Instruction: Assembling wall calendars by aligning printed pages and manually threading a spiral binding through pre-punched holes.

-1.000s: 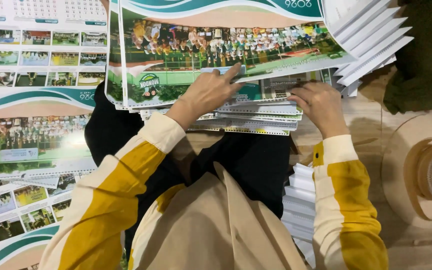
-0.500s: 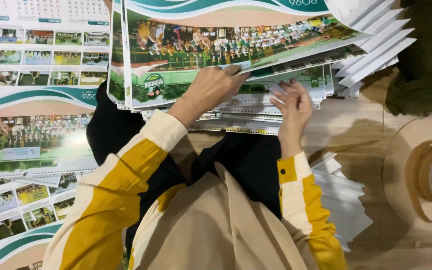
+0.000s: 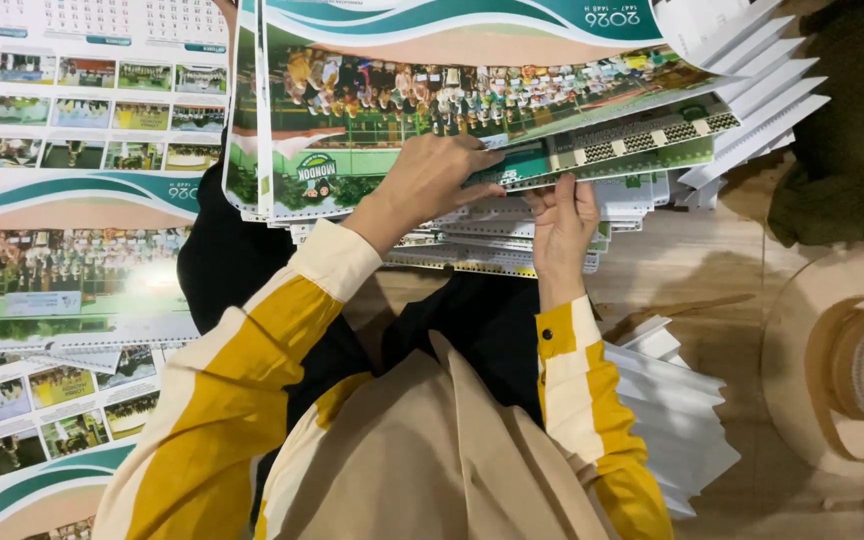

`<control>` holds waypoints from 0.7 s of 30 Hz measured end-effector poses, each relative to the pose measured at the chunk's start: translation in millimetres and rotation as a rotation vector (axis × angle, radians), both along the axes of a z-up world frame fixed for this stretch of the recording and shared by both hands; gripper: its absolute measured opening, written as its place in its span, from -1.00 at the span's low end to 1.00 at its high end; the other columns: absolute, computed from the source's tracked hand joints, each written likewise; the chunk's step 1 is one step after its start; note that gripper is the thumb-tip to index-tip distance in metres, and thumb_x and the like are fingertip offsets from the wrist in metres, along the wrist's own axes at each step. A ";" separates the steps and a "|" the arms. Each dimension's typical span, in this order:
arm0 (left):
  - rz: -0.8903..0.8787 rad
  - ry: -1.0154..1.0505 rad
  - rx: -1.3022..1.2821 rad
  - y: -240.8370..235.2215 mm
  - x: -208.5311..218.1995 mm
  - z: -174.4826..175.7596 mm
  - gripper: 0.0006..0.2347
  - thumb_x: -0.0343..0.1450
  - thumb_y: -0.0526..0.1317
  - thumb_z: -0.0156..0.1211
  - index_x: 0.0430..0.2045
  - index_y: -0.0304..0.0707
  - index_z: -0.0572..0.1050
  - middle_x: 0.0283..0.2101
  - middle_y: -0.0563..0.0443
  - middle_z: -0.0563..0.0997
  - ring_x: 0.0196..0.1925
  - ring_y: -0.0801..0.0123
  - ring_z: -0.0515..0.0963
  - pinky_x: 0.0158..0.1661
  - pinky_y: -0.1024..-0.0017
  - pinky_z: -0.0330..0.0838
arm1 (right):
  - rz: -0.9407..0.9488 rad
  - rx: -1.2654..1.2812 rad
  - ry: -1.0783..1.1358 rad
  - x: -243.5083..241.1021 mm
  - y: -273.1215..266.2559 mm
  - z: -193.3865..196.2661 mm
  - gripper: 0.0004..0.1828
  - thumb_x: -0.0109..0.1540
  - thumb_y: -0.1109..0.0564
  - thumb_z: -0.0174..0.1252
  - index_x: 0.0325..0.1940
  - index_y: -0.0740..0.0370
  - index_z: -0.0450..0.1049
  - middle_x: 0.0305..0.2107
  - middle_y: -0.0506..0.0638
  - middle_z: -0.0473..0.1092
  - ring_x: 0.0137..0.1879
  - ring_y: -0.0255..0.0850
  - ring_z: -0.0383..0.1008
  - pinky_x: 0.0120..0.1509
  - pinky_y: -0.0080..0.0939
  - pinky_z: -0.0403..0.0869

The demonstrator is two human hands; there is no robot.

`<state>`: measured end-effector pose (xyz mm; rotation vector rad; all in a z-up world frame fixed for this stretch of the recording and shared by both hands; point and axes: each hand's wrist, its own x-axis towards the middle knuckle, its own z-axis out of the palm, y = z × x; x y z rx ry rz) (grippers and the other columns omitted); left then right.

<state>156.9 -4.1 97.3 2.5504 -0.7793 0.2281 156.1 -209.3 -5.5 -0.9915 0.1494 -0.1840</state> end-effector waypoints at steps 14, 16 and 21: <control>0.412 -0.807 -0.216 66.7 26.5 80.5 -0.93 0.46 -0.31 -0.09 -0.36 -0.28 0.38 -0.66 0.06 0.30 -0.71 0.48 0.28 -0.68 0.53 0.08 | -0.188 0.025 0.480 -7.5 10.9 11.5 -0.17 0.04 0.09 0.16 0.25 0.23 -0.15 -0.47 -0.02 0.18 -0.48 -0.32 0.22 -0.31 -0.17 0.43; 0.420 -0.835 -0.195 69.6 25.0 87.3 -0.93 0.46 -0.32 -0.09 -0.30 -0.28 0.36 -0.61 0.05 0.33 -0.67 0.44 0.31 -0.67 0.51 0.10 | -0.177 0.038 0.462 -6.3 10.6 8.7 -0.32 0.06 0.09 0.16 0.13 0.20 -0.05 -0.54 -0.05 0.15 -0.50 -0.32 0.19 -0.36 -0.23 0.36; 0.347 -0.768 -0.048 34.5 9.3 68.2 -0.97 0.39 -0.39 -0.10 -0.45 -0.27 0.29 -0.43 -0.06 0.53 -0.76 0.64 0.21 -0.80 0.73 0.00 | -0.159 -0.133 0.435 -11.5 4.3 8.9 -0.69 0.07 -0.05 0.16 -0.44 0.15 0.22 -0.90 -0.15 0.05 -0.39 -0.32 0.32 0.42 0.11 -0.18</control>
